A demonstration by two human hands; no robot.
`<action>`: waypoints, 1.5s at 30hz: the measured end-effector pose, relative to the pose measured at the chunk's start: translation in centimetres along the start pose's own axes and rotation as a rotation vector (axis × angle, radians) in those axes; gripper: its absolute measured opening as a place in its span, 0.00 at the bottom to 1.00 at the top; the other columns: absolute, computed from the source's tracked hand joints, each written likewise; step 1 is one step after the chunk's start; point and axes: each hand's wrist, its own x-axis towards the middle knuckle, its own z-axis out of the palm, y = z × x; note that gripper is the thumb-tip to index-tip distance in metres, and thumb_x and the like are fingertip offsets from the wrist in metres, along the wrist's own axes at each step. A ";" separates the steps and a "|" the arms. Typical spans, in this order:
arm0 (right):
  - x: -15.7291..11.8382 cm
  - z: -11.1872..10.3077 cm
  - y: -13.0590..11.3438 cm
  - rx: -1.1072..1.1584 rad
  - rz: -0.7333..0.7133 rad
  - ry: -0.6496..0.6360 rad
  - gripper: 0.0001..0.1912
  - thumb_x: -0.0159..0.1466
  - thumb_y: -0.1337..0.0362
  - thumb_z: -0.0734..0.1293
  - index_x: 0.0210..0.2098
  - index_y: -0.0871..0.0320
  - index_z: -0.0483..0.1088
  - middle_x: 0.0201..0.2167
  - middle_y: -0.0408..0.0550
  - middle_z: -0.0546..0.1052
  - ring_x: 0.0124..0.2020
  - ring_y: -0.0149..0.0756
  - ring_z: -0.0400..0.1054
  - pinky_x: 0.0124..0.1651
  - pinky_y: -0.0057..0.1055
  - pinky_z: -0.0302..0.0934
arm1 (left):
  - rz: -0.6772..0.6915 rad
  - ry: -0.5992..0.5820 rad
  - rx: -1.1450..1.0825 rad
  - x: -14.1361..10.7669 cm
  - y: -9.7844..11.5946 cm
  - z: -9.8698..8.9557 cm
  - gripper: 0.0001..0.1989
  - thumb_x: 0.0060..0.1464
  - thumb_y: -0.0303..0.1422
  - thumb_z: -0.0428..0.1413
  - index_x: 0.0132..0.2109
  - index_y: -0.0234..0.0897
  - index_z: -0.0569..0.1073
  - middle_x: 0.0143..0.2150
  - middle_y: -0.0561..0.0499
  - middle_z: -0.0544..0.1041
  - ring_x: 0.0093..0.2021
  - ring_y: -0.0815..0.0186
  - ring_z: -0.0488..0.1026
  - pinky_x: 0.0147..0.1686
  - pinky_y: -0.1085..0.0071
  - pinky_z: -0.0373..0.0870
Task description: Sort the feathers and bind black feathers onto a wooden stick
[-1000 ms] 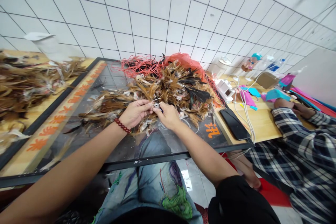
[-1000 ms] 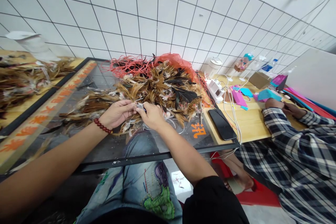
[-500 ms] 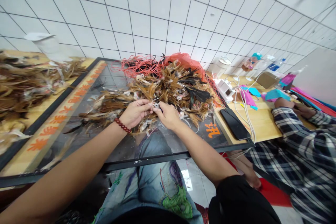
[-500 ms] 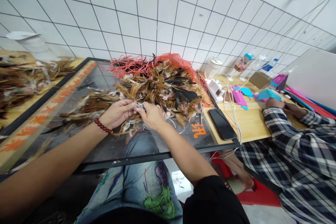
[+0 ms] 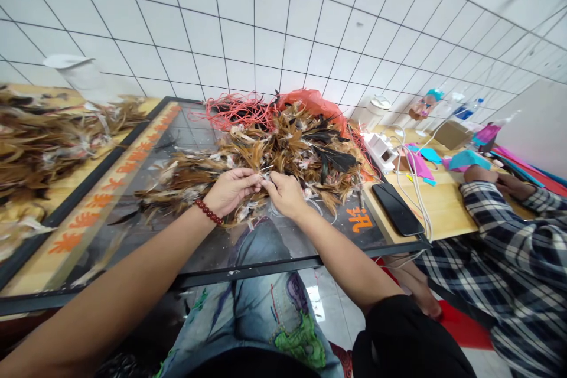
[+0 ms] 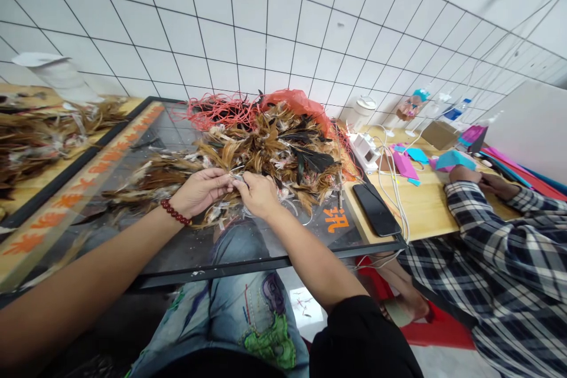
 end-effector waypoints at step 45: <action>-0.1 -0.2 -0.3 -0.080 0.012 -0.051 0.17 0.73 0.52 0.54 0.37 0.57 0.66 0.35 0.47 0.77 0.39 0.36 0.69 0.38 0.31 0.49 | 0.007 0.016 -0.037 0.2 0.0 -0.1 0.18 0.30 0.34 0.75 0.28 0.30 0.78 0.26 0.51 0.76 0.25 0.72 0.72 0.29 0.76 0.72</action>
